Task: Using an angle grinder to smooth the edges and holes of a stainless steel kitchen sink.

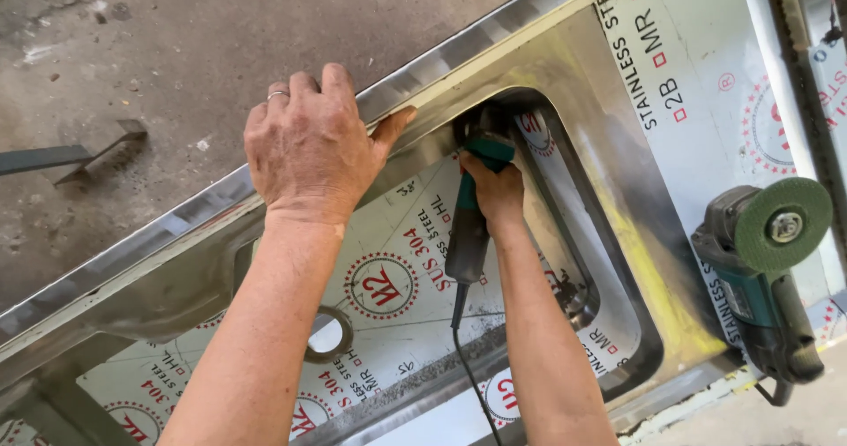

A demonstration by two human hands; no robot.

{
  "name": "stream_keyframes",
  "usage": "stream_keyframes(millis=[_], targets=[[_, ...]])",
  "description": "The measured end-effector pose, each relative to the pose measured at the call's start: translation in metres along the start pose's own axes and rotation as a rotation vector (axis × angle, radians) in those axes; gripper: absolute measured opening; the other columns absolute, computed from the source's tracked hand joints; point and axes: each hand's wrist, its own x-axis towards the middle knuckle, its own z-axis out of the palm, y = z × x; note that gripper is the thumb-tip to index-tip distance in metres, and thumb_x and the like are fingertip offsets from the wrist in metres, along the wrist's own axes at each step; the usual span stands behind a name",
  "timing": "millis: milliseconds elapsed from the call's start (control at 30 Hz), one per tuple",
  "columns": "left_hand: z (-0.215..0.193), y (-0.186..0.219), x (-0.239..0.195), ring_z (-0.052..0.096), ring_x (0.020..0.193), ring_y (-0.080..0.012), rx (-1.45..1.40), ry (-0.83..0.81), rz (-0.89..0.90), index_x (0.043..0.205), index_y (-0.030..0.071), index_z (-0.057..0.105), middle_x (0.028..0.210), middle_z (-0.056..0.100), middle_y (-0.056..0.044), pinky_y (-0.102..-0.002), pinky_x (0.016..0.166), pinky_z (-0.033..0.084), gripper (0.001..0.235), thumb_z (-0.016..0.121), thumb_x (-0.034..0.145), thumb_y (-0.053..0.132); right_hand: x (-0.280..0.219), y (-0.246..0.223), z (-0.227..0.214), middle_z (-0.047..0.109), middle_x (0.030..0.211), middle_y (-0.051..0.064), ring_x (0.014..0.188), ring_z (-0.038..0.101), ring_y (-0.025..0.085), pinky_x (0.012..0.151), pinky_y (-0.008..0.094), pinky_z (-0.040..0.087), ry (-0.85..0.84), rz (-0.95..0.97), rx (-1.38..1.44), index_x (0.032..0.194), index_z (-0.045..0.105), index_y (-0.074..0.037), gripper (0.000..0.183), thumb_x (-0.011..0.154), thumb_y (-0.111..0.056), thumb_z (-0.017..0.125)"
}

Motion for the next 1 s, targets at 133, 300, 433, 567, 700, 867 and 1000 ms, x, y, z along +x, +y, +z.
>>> stream_keyframes(millis=[133, 300, 433, 567, 700, 867, 1000], targets=[[-0.002, 0.001, 0.006, 0.070, 0.083, -0.0285, 0.018, 0.030, -0.009, 0.090, 0.010, 0.064, 0.083, 0.067, -0.008, -0.041, 0.070, 0.055, 0.065, 0.078, 0.082, 0.074, -0.019, -0.002, -0.012, 0.073, 0.074, 0.007, 0.071, 0.070, 0.020, 0.068, 0.036, 0.054, 0.013, 0.000, -0.102, 0.079, 0.077, -0.005, 0.039, 0.079, -0.043, 0.081], [-0.004, 0.003, 0.003, 0.069, 0.080, -0.0291, 0.000, -0.058, -0.025, 0.089, 0.010, 0.064, 0.082, 0.066, -0.009, -0.043, 0.069, 0.054, 0.067, 0.078, 0.087, 0.075, -0.033, 0.002, -0.019, 0.075, 0.075, 0.006, 0.073, 0.074, 0.022, 0.070, 0.035, 0.055, 0.048, 0.011, -0.116, 0.082, 0.077, -0.008, 0.039, 0.077, -0.048, 0.078], [-0.002, 0.001, 0.003, 0.070, 0.082, -0.0288, 0.038, -0.022, -0.025, 0.091, 0.010, 0.065, 0.082, 0.067, -0.009, -0.042, 0.069, 0.054, 0.066, 0.078, 0.083, 0.074, -0.013, 0.006, -0.016, 0.075, 0.075, 0.006, 0.074, 0.074, 0.021, 0.071, 0.035, 0.055, 0.057, 0.010, -0.151, 0.082, 0.078, -0.009, 0.039, 0.078, -0.048, 0.078], [0.001, 0.002, 0.001, 0.070, 0.084, -0.0293, 0.013, -0.006, -0.024, 0.091, 0.010, 0.065, 0.085, 0.068, -0.009, -0.042, 0.072, 0.055, 0.065, 0.078, 0.083, 0.074, -0.001, 0.005, -0.010, 0.076, 0.076, 0.008, 0.074, 0.074, 0.024, 0.073, 0.037, 0.055, 0.019, -0.071, -0.146, 0.081, 0.077, -0.008, 0.041, 0.079, -0.049, 0.077], [0.001, 0.002, 0.003, 0.070, 0.082, -0.0292, 0.001, -0.013, -0.027, 0.093, 0.010, 0.065, 0.084, 0.067, -0.009, -0.042, 0.071, 0.055, 0.066, 0.078, 0.084, 0.075, 0.002, 0.006, 0.000, 0.075, 0.077, 0.011, 0.076, 0.075, 0.029, 0.075, 0.040, 0.056, -0.020, -0.081, -0.263, 0.082, 0.077, -0.008, 0.044, 0.077, -0.051, 0.078], [0.001, 0.001, 0.002, 0.070, 0.082, -0.0287, 0.004, -0.007, -0.021, 0.092, 0.010, 0.065, 0.084, 0.067, -0.008, -0.042, 0.070, 0.055, 0.067, 0.079, 0.082, 0.075, -0.036, 0.011, 0.032, 0.075, 0.088, 0.019, 0.083, 0.074, 0.034, 0.076, 0.042, 0.057, -0.088, -0.078, -0.337, 0.097, 0.072, 0.000, 0.062, 0.070, -0.055, 0.084], [0.005, -0.002, -0.002, 0.071, 0.084, -0.0283, 0.016, -0.014, -0.015, 0.093, 0.010, 0.065, 0.084, 0.067, -0.009, -0.042, 0.070, 0.055, 0.066, 0.078, 0.085, 0.075, -0.047, 0.014, 0.039, 0.077, 0.093, 0.021, 0.086, 0.077, 0.033, 0.078, 0.041, 0.060, -0.174, 0.006, -0.326, 0.102, 0.069, 0.002, 0.068, 0.068, -0.055, 0.084]])
